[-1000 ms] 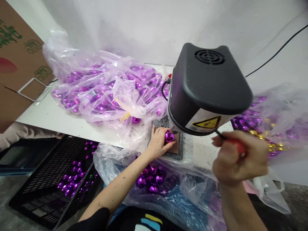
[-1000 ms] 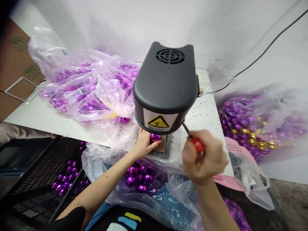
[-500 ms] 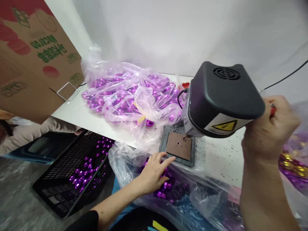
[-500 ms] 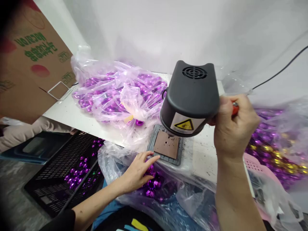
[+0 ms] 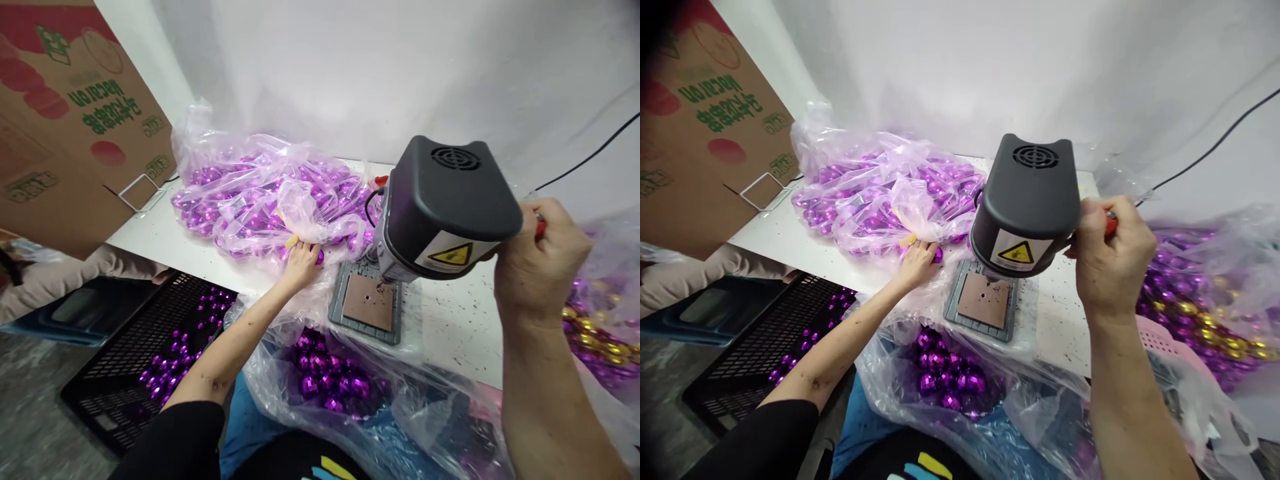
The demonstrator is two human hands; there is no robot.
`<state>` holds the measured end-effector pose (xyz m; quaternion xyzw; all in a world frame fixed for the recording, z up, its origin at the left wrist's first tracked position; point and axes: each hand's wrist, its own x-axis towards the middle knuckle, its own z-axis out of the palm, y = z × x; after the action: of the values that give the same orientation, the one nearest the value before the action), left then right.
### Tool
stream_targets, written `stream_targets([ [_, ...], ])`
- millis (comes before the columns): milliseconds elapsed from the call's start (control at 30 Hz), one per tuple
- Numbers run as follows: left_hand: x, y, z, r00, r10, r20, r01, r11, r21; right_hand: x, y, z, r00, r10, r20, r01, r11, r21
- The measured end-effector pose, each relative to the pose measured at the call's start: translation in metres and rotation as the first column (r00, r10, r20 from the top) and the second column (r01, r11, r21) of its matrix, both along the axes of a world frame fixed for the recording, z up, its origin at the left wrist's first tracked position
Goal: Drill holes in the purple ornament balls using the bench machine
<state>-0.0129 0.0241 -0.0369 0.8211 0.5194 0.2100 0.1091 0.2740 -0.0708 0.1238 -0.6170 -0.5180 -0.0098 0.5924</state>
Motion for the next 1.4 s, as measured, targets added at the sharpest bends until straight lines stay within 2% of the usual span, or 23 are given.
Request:
stream_targets([
  [67, -0.003, -0.012, 0.005, 0.980, -0.050, 0.193, 0.071, 0.993, -0.099, -0.002, 0.000, 0.002, 1.000, 0.007, 0.015, -0.007, 1.000, 0.018],
  [100, -0.004, -0.021, 0.008, 0.937, -0.058, 0.344, 0.128, 0.975, -0.183, -0.004, 0.000, 0.002, 1.000, 0.010, 0.025, -0.011, 0.999, 0.034],
  [133, -0.004, -0.031, 0.011, 0.863, -0.039, 0.504, 0.205, 0.938, -0.279, -0.005, 0.000, 0.003, 0.999, 0.011, 0.035, -0.013, 0.998, 0.056],
  [200, -0.001, -0.051, 0.017, 0.684, 0.070, 0.726, 0.379, 0.816, -0.436, -0.008, 0.001, 0.004, 0.999, 0.003, 0.049, -0.008, 0.996, 0.092],
  [233, 0.001, -0.059, 0.018, 0.613, 0.133, 0.779, 0.450, 0.751, -0.483, -0.009, 0.001, 0.004, 0.999, -0.002, 0.049, -0.003, 0.995, 0.102],
  [300, 0.006, -0.072, 0.019, 0.528, 0.231, 0.817, 0.535, 0.657, -0.531, -0.010, 0.001, 0.005, 0.999, -0.008, 0.043, 0.003, 0.994, 0.111],
  [367, 0.012, -0.078, 0.016, 0.497, 0.292, 0.817, 0.562, 0.609, -0.559, -0.011, 0.001, 0.005, 0.999, -0.004, 0.043, -0.001, 0.994, 0.110],
  [433, 0.019, -0.078, 0.010, 0.504, 0.328, 0.799, 0.553, 0.588, -0.590, -0.011, 0.000, 0.005, 0.999, 0.005, 0.051, -0.011, 0.995, 0.104],
  [500, 0.025, -0.076, 0.003, 0.545, 0.339, 0.767, 0.507, 0.595, -0.624, -0.010, 0.000, 0.004, 0.998, 0.017, 0.056, -0.022, 0.995, 0.098],
  [567, 0.032, -0.076, -0.003, 0.619, 0.307, 0.723, 0.425, 0.643, -0.637, -0.010, 0.000, 0.003, 0.998, 0.019, 0.059, -0.025, 0.995, 0.100],
  [633, 0.040, -0.079, -0.006, 0.703, 0.207, 0.681, 0.339, 0.744, -0.576, -0.010, 0.000, 0.002, 0.998, 0.022, 0.060, -0.028, 0.994, 0.104],
  [700, 0.047, -0.082, -0.008, 0.778, 0.069, 0.624, 0.287, 0.844, -0.452, -0.011, 0.000, 0.001, 0.998, 0.030, 0.060, -0.036, 0.994, 0.107],
  [767, 0.055, -0.084, -0.008, 0.830, -0.046, 0.555, 0.278, 0.897, -0.342, -0.011, 0.000, 0.001, 0.998, 0.039, 0.055, -0.045, 0.993, 0.105],
  [933, 0.069, -0.082, -0.009, 0.909, -0.176, 0.377, 0.268, 0.941, -0.207, -0.010, 0.000, 0.000, 0.997, 0.015, 0.079, -0.024, 0.992, 0.122],
  [1100, 0.077, -0.080, -0.010, 0.926, -0.275, 0.257, 0.313, 0.942, -0.121, -0.009, 0.001, 0.000, 0.996, -0.004, 0.084, -0.007, 0.991, 0.130],
  [1300, 0.086, -0.081, -0.016, 0.942, -0.216, 0.258, 0.259, 0.955, -0.144, -0.010, 0.001, 0.000, 0.997, 0.010, 0.077, -0.019, 0.993, 0.118],
  [1400, 0.087, -0.082, -0.021, 0.924, -0.235, 0.301, 0.285, 0.950, -0.132, -0.011, 0.001, -0.001, 0.998, 0.042, 0.054, -0.048, 0.991, 0.121],
])
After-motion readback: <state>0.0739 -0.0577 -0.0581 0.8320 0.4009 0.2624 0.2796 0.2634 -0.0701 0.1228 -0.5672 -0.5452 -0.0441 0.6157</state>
